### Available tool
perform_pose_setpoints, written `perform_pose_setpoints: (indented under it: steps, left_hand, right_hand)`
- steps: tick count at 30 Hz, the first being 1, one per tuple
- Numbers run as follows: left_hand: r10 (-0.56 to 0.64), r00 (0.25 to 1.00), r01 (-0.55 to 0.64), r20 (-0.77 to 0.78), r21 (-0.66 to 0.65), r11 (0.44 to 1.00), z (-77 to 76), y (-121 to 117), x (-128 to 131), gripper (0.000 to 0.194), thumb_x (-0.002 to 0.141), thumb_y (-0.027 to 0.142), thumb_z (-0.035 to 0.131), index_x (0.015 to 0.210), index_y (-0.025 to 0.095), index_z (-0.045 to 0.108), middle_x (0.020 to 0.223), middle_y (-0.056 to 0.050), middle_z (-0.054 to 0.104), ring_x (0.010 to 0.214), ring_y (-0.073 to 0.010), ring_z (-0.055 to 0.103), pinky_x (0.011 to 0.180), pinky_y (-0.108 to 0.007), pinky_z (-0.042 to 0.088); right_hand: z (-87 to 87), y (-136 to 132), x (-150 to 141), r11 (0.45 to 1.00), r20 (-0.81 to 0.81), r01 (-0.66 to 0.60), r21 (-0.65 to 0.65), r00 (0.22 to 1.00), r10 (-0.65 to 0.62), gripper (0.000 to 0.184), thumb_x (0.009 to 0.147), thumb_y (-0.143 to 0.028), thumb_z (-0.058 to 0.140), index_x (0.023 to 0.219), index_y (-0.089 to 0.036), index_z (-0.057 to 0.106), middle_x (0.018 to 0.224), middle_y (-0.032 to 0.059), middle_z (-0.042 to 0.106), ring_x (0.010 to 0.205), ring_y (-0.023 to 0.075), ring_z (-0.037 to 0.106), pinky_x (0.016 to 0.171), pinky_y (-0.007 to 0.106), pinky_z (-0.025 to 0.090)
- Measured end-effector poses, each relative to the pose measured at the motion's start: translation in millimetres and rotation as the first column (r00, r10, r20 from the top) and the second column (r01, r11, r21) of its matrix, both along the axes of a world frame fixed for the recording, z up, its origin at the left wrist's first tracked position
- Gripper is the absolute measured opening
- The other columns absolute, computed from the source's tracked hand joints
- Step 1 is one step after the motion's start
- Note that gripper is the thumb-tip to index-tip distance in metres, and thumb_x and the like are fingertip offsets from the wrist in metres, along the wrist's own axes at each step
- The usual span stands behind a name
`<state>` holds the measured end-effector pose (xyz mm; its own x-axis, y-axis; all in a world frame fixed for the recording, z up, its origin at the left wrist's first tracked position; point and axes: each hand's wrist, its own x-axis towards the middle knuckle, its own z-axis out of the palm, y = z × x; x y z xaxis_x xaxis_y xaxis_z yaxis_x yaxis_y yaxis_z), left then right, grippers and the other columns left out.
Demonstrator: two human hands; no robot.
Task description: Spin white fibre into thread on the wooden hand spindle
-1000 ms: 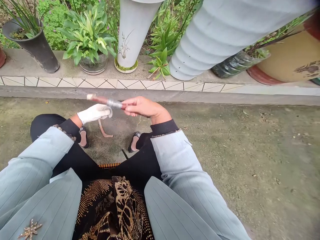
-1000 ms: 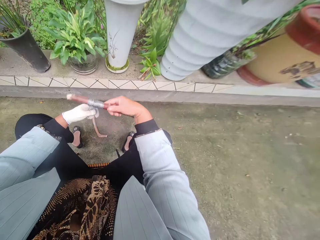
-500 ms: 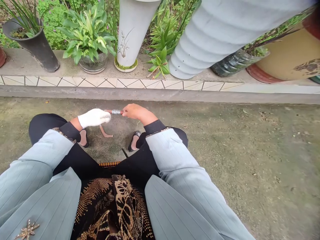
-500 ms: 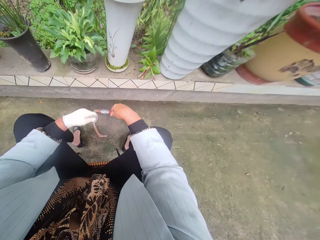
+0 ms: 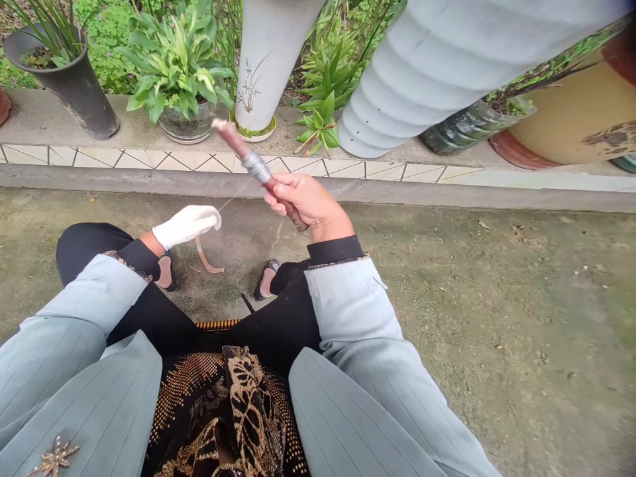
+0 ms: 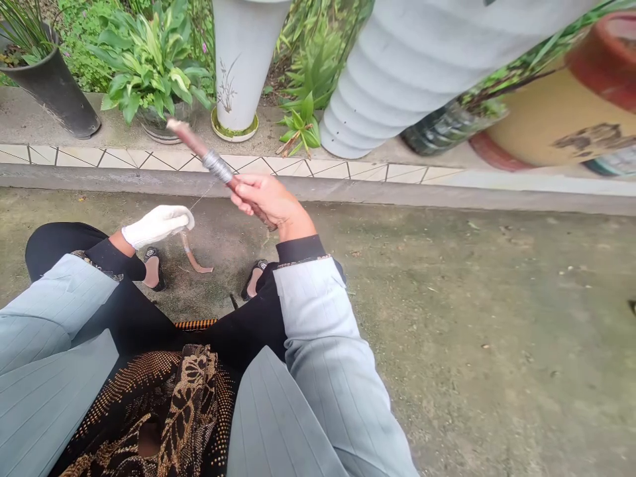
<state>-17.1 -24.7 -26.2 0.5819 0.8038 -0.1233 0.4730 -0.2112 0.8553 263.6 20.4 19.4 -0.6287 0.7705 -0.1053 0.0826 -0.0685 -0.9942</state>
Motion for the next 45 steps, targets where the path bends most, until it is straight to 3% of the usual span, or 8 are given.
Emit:
perform_pose_setpoints:
  steps: [6,12,17,22,29,35,41,45]
  left_hand:
    - [-0.082,0.990,0.084,-0.116,0.019,0.996,16.9,-8,5,0.033,0.089,0.041,0.046,0.085,0.014,0.065,0.077,-0.001,0.064,0.064,-0.0109,0.048,0.065,-0.023,0.040]
    - [-0.103,0.979,0.120,-0.174,0.088,0.989,18.6,-8,3,0.033,0.088,0.040,0.045,0.083,0.015,0.065,0.076,-0.001,0.064,0.067,-0.0125,0.052,0.069,-0.024,0.041]
    - [-0.049,0.969,0.090,-0.242,0.161,0.983,15.4,-7,2,0.031,0.087,0.038,0.044,0.085,0.015,0.066,0.078,-0.001,0.065,0.068,-0.0131,0.052,0.069,-0.024,0.040]
    - [0.110,0.977,-0.073,-0.184,0.196,0.978,0.6,4,-3,0.030,0.086,0.037,0.043,0.081,0.015,0.064,0.077,-0.003,0.064,0.069,-0.0141,0.051,0.068,-0.025,0.040]
    - [0.012,1.000,-0.008,0.028,-0.133,0.991,-5.9,-3,4,0.035,0.089,0.044,0.046,0.083,0.014,0.062,0.064,-0.001,0.055,0.053,-0.0098,0.042,0.053,-0.023,0.035]
    - [-0.173,0.980,0.177,-0.098,0.026,0.984,2.2,-11,16,0.032,0.089,0.041,0.045,0.083,0.015,0.063,0.079,-0.002,0.064,0.069,-0.0132,0.053,0.068,-0.023,0.041]
    - [-0.182,0.933,0.222,-0.311,0.097,0.970,-3.3,-8,10,0.031,0.088,0.039,0.043,0.083,0.017,0.065,0.075,0.000,0.063,0.065,-0.0127,0.050,0.065,-0.023,0.037]
    - [-0.157,0.937,0.204,-0.314,0.123,0.971,-3.2,-6,8,0.030,0.087,0.039,0.045,0.084,0.017,0.065,0.077,0.000,0.064,0.067,-0.0130,0.052,0.066,-0.023,0.038]
  right_hand:
    - [-22.3,18,9,0.948,0.438,0.296,0.114,0.842,-0.315,0.022,0.088,-0.036,0.061,0.090,-0.013,0.060,0.066,-0.0002,0.054,0.050,0.0069,0.042,0.049,0.020,0.033]
    - [-34.4,12,-10,0.977,0.833,-0.068,0.204,0.536,-0.137,0.020,0.089,-0.028,0.056,0.093,-0.014,0.070,0.072,0.0037,0.063,0.058,0.0106,0.049,0.057,0.024,0.033]
    - [-42.8,-9,-36,0.872,0.875,-0.441,-0.210,0.313,0.370,0.025,0.084,-0.026,0.061,0.103,-0.015,0.073,0.072,0.0040,0.066,0.059,0.0123,0.052,0.058,0.025,0.035]
    - [-36.8,-18,-35,0.689,0.582,-0.621,-0.373,0.422,0.695,0.033,0.079,-0.031,0.068,0.107,-0.014,0.072,0.067,-0.0010,0.062,0.055,0.0087,0.047,0.058,0.023,0.037]
    - [-5.8,-8,-1,1.000,0.040,0.024,-0.009,0.999,-0.024,0.050,0.080,-0.057,0.067,0.105,-0.014,0.060,0.067,-0.0024,0.053,0.051,0.0065,0.038,0.048,0.020,0.031]
    - [-28.9,2,-12,0.986,0.543,0.150,0.076,0.823,-0.167,0.020,0.087,-0.033,0.061,0.087,-0.013,0.063,0.065,-0.0008,0.054,0.051,0.0074,0.043,0.051,0.022,0.033]
    - [-36.0,-6,-24,0.937,0.879,-0.327,-0.125,0.401,0.257,0.016,0.085,-0.024,0.061,0.091,-0.014,0.072,0.067,0.0018,0.061,0.055,0.0103,0.049,0.057,0.025,0.035]
    - [-44.7,-19,-39,0.759,0.714,-0.530,-0.379,0.353,0.604,0.025,0.083,-0.025,0.064,0.104,-0.014,0.072,0.064,-0.0007,0.059,0.055,0.0091,0.047,0.057,0.023,0.036]
